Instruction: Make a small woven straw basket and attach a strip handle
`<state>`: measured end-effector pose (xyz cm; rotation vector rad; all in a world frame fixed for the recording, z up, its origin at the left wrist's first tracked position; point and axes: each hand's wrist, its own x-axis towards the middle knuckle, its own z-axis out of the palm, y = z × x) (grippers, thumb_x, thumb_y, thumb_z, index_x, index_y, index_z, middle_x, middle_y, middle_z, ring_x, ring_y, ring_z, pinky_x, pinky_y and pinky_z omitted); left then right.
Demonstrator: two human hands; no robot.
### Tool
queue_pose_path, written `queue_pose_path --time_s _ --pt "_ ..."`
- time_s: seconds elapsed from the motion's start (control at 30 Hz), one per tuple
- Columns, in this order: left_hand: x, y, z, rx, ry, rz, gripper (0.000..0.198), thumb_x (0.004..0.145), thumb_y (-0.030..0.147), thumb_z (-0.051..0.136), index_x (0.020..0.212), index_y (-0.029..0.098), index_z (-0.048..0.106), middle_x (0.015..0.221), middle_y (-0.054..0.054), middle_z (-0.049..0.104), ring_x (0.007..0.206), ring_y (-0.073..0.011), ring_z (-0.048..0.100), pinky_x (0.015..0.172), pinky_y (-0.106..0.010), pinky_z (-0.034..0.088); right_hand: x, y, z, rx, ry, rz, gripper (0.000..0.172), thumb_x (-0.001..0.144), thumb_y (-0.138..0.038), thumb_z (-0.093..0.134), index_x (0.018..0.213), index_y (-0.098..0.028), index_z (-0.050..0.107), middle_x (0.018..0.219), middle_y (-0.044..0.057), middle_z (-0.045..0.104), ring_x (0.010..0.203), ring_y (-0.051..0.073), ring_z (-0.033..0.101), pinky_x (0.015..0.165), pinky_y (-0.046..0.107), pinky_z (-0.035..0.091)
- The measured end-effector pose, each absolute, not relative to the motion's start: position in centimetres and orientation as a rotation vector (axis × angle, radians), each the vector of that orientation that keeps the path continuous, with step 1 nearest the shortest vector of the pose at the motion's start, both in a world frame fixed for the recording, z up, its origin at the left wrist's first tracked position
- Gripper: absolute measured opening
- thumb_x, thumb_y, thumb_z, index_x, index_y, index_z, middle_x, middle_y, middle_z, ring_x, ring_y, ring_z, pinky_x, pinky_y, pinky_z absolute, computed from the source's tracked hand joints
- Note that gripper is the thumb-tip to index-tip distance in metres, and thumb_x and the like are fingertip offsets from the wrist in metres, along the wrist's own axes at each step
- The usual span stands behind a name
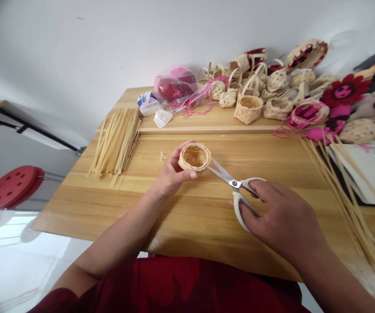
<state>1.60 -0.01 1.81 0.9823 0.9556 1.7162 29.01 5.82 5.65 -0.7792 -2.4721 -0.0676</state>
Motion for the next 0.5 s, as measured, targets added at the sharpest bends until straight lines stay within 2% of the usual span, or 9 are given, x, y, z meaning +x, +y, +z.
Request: queue_pose_path --time_s 0.23,0.37,0.5 --pt "2.0 -0.4 2.4 1.01 1.061 1.711 0.087 0.059 0.038 0.103 0.136 0.025 0.064 0.136 -0.01 0.07 0.128 -0.0283 0.065 0.115 -0.045 0.047 28.7 4.9 5.9 -0.836 -2.554 0.046 0.028 0.096 -0.045 0.063 0.108 -0.02 0.066 0.098 0.012 0.077 0.083 0.03 0.071 0.076 0.041 0.049" --pt "2.2 -0.5 2.5 1.043 1.073 1.695 0.088 0.056 0.037 0.104 0.134 0.024 0.064 0.135 -0.01 0.069 0.128 -0.0287 0.063 0.116 -0.046 0.046 28.4 4.6 6.0 -0.904 -2.568 0.085 0.027 0.097 -0.046 0.061 0.107 -0.022 0.067 0.095 0.011 0.076 0.082 0.03 0.069 0.075 0.041 0.046" --pt "2.5 -0.5 2.4 1.076 1.1 1.692 0.086 0.059 0.041 0.103 0.133 0.023 0.062 0.134 -0.011 0.068 0.129 -0.0289 0.063 0.116 -0.046 0.046 28.0 4.5 6.0 -0.929 -2.571 0.035 0.025 0.097 -0.045 0.06 0.104 -0.022 0.066 0.092 0.011 0.075 0.079 0.029 0.068 0.073 0.04 0.044"
